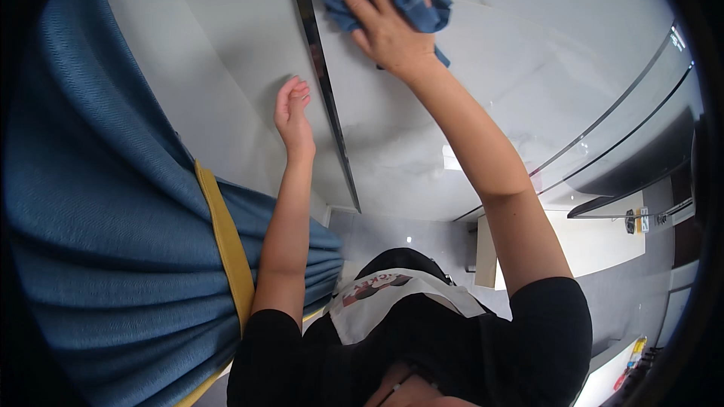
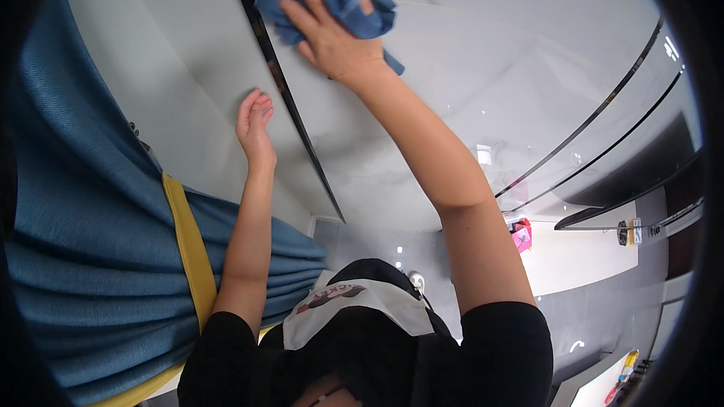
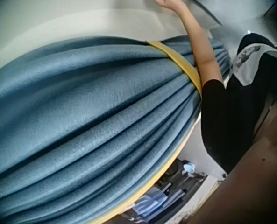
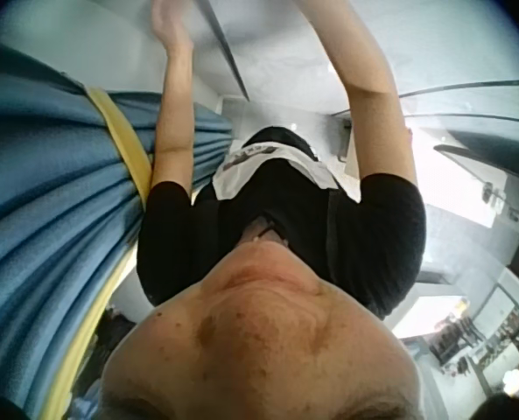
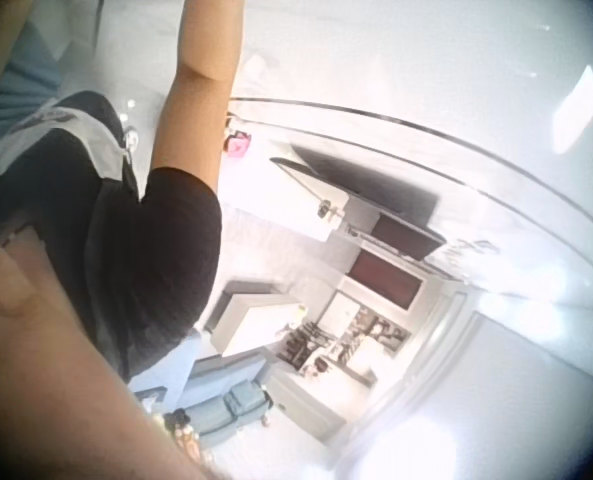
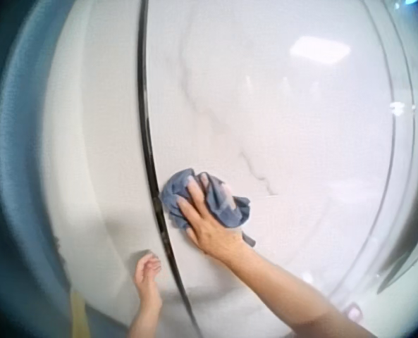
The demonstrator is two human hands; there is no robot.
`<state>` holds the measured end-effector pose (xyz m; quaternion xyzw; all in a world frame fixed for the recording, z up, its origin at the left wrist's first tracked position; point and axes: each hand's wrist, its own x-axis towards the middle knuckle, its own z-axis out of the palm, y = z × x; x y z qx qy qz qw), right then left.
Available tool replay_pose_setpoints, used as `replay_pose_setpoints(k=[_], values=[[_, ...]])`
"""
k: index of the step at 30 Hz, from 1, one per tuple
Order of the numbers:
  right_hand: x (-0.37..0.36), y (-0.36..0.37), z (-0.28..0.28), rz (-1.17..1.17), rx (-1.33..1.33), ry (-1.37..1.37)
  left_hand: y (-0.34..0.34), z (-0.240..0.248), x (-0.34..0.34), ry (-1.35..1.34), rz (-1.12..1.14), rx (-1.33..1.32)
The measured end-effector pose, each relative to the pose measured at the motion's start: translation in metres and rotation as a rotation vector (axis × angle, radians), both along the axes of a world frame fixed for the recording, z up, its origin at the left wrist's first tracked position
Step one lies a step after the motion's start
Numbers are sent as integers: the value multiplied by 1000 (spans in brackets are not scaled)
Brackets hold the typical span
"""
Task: The person washes a cloth in a sink and then uses it to wipe a marble-patterned wall.
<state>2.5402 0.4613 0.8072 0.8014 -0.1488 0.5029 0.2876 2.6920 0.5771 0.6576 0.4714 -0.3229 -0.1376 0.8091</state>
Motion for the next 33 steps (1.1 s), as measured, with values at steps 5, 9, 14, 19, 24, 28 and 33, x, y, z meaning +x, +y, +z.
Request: replay_pose_setpoints(k=[5,9,14,19,24,28,33], values=[[29,18,-66,-71,-63,287,5,-18,9,84,212,24],[39,15,-147,-68,-194,365,14,-26,14,38,292,38],[40,9,-264,-132,-352,610,11,-57,7,-37,345,64],[31,10,-374,22,-177,749,12,-100,-6,-135,341,130],[-6,12,-470,13,-82,786,-2,-170,-21,-333,335,201],[-47,0,-464,22,12,669,-17,-203,-32,-539,452,150],[-112,-26,-395,-43,1,432,-51,-223,-34,-779,674,40]])
